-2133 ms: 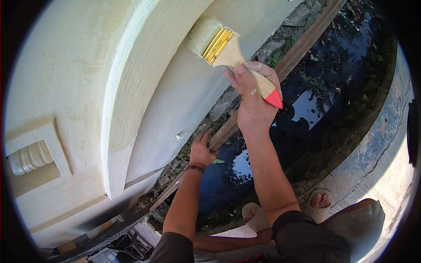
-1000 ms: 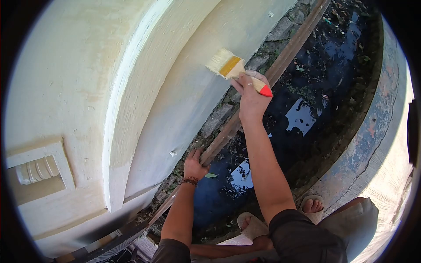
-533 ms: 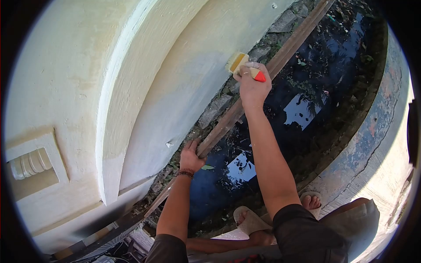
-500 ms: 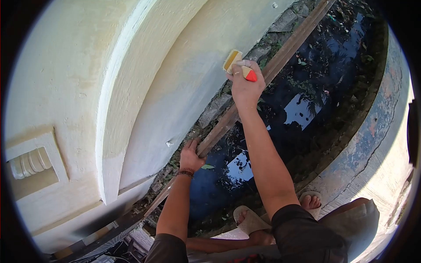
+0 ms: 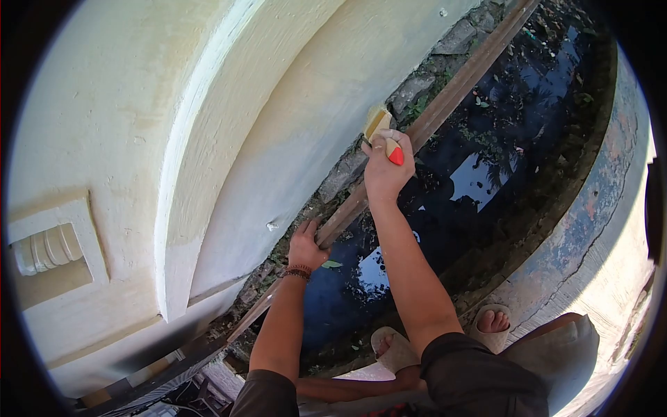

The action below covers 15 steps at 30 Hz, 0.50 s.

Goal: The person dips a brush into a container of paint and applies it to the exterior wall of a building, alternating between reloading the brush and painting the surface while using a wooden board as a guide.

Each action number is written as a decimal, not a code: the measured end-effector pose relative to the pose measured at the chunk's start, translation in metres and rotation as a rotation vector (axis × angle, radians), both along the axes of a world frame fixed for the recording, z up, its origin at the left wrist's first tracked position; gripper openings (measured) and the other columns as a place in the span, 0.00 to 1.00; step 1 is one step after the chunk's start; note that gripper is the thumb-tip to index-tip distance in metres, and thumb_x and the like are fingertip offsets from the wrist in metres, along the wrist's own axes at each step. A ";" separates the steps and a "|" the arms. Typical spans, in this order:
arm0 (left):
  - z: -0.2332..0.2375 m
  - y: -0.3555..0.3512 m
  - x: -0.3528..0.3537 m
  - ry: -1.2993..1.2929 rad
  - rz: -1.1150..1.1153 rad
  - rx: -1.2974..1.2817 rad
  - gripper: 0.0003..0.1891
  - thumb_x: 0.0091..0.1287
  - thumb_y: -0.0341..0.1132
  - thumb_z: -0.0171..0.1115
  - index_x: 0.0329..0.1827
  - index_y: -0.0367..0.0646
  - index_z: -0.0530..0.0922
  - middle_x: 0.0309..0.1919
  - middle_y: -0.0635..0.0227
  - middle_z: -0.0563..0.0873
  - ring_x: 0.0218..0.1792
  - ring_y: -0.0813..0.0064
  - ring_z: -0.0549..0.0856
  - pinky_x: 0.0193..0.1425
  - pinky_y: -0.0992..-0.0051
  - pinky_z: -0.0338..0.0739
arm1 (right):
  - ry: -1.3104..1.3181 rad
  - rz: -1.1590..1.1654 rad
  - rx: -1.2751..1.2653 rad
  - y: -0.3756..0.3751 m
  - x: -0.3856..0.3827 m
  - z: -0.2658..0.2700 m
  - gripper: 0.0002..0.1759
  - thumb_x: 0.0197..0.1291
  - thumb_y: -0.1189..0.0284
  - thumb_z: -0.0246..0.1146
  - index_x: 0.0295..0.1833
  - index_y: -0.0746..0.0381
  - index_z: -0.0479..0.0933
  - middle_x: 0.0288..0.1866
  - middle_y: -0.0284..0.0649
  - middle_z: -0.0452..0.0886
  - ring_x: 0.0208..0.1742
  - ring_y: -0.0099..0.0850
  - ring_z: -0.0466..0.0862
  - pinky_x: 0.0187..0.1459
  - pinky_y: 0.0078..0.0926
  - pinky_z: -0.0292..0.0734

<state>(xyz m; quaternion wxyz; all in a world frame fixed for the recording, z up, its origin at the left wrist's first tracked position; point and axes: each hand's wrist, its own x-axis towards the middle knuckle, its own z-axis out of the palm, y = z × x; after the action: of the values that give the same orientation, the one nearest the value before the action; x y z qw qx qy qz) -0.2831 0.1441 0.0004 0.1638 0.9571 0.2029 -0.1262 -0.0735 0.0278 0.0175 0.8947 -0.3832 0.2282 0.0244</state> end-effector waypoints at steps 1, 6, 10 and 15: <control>0.001 0.000 0.006 0.006 0.007 -0.011 0.37 0.42 0.32 0.74 0.62 0.43 0.75 0.57 0.52 0.79 0.56 0.51 0.81 0.62 0.59 0.78 | -0.031 0.021 -0.106 0.002 0.005 0.004 0.06 0.63 0.83 0.61 0.45 0.67 0.75 0.47 0.41 0.76 0.46 0.30 0.82 0.41 0.31 0.90; -0.014 0.009 0.000 0.007 0.020 -0.049 0.38 0.42 0.33 0.74 0.63 0.43 0.74 0.58 0.51 0.79 0.56 0.50 0.81 0.62 0.59 0.78 | -0.236 0.164 0.205 -0.009 -0.021 0.095 0.07 0.65 0.82 0.61 0.46 0.63 0.73 0.48 0.42 0.77 0.47 0.31 0.83 0.44 0.35 0.90; -0.008 0.006 -0.001 0.012 -0.041 0.008 0.38 0.42 0.32 0.74 0.63 0.42 0.74 0.59 0.51 0.79 0.56 0.50 0.81 0.62 0.59 0.78 | -0.172 0.135 0.405 -0.007 -0.020 0.077 0.08 0.65 0.82 0.62 0.47 0.63 0.71 0.49 0.43 0.79 0.46 0.33 0.84 0.45 0.35 0.90; 0.007 -0.005 0.005 -0.024 -0.012 0.007 0.37 0.42 0.30 0.74 0.62 0.42 0.74 0.54 0.51 0.80 0.55 0.50 0.81 0.61 0.59 0.78 | 0.002 -0.028 0.077 0.002 -0.002 -0.003 0.06 0.63 0.85 0.59 0.44 0.65 0.74 0.46 0.40 0.78 0.46 0.32 0.82 0.45 0.37 0.89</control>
<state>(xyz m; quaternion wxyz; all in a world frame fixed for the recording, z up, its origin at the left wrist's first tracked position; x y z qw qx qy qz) -0.2782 0.1386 0.0070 0.1621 0.9603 0.1958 -0.1151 -0.0754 0.0296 0.0144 0.9089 -0.3449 0.2336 0.0209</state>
